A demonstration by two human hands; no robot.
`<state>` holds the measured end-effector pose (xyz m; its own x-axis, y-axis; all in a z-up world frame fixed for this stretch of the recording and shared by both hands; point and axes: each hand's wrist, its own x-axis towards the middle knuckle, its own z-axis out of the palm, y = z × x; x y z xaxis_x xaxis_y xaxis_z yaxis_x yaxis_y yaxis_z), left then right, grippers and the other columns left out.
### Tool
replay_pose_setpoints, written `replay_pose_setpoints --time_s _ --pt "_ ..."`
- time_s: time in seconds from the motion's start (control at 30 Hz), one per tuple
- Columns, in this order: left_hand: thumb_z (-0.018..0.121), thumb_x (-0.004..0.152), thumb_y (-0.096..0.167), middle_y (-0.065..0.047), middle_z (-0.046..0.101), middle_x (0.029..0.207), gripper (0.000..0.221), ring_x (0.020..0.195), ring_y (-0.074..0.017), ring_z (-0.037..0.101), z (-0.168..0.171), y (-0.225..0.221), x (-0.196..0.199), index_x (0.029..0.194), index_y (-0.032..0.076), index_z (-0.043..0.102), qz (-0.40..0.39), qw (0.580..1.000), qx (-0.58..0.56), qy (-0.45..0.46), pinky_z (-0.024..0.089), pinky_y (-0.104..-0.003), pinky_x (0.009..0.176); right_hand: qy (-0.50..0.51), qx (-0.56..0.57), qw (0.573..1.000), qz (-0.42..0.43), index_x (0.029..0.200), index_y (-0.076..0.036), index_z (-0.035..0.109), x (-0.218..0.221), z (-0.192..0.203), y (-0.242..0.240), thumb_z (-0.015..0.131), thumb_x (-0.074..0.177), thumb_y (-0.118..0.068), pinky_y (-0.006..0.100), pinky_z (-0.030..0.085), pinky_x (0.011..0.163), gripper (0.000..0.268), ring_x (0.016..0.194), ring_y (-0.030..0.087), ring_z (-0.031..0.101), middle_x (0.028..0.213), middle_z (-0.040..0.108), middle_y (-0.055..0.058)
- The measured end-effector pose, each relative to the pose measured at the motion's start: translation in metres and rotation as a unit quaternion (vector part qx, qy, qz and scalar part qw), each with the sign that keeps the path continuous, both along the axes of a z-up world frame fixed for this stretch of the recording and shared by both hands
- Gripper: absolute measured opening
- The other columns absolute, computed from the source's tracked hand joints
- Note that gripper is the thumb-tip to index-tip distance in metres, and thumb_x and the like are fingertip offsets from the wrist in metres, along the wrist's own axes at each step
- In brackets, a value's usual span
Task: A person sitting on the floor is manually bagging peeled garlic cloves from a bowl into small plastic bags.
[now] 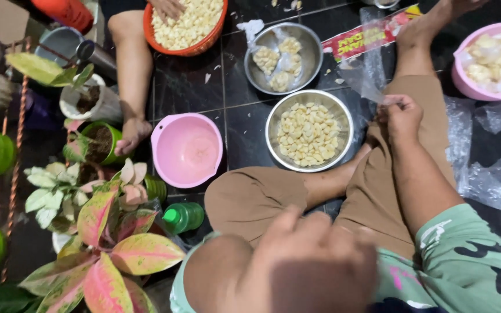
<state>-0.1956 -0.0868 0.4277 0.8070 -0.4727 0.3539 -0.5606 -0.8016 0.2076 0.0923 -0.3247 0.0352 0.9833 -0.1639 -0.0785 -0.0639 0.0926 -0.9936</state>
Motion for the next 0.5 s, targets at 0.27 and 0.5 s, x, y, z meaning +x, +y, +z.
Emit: replay_pose_setpoints --time_s 0.27,0.5 --pt "0.058 0.088 0.013 -0.006 0.069 0.09 0.027 0.071 -0.0233 0.06 -0.352 0.006 0.028 0.111 0.011 0.073 -0.02 0.751 -0.245 0.613 0.048 -0.034 0.065 -0.087 -0.019 0.995 -0.033 0.11 -0.003 0.067 0.003 0.008 0.004 0.061 0.102 -0.001 0.019 0.05 0.07 0.01 0.075 0.009 0.06 0.096 0.069 0.005" --pt "0.063 0.102 0.033 -0.005 0.069 0.076 0.04 0.059 -0.0073 0.068 -0.402 0.003 0.043 0.134 0.011 0.056 0.019 0.501 -0.455 0.736 0.061 -0.017 0.048 -0.188 -0.098 0.975 -0.064 0.114 -0.005 0.077 0.007 0.011 0.022 0.059 0.09 0.018 0.031 0.056 0.081 0.038 0.09 0.016 0.065 0.1 0.073 0.013"
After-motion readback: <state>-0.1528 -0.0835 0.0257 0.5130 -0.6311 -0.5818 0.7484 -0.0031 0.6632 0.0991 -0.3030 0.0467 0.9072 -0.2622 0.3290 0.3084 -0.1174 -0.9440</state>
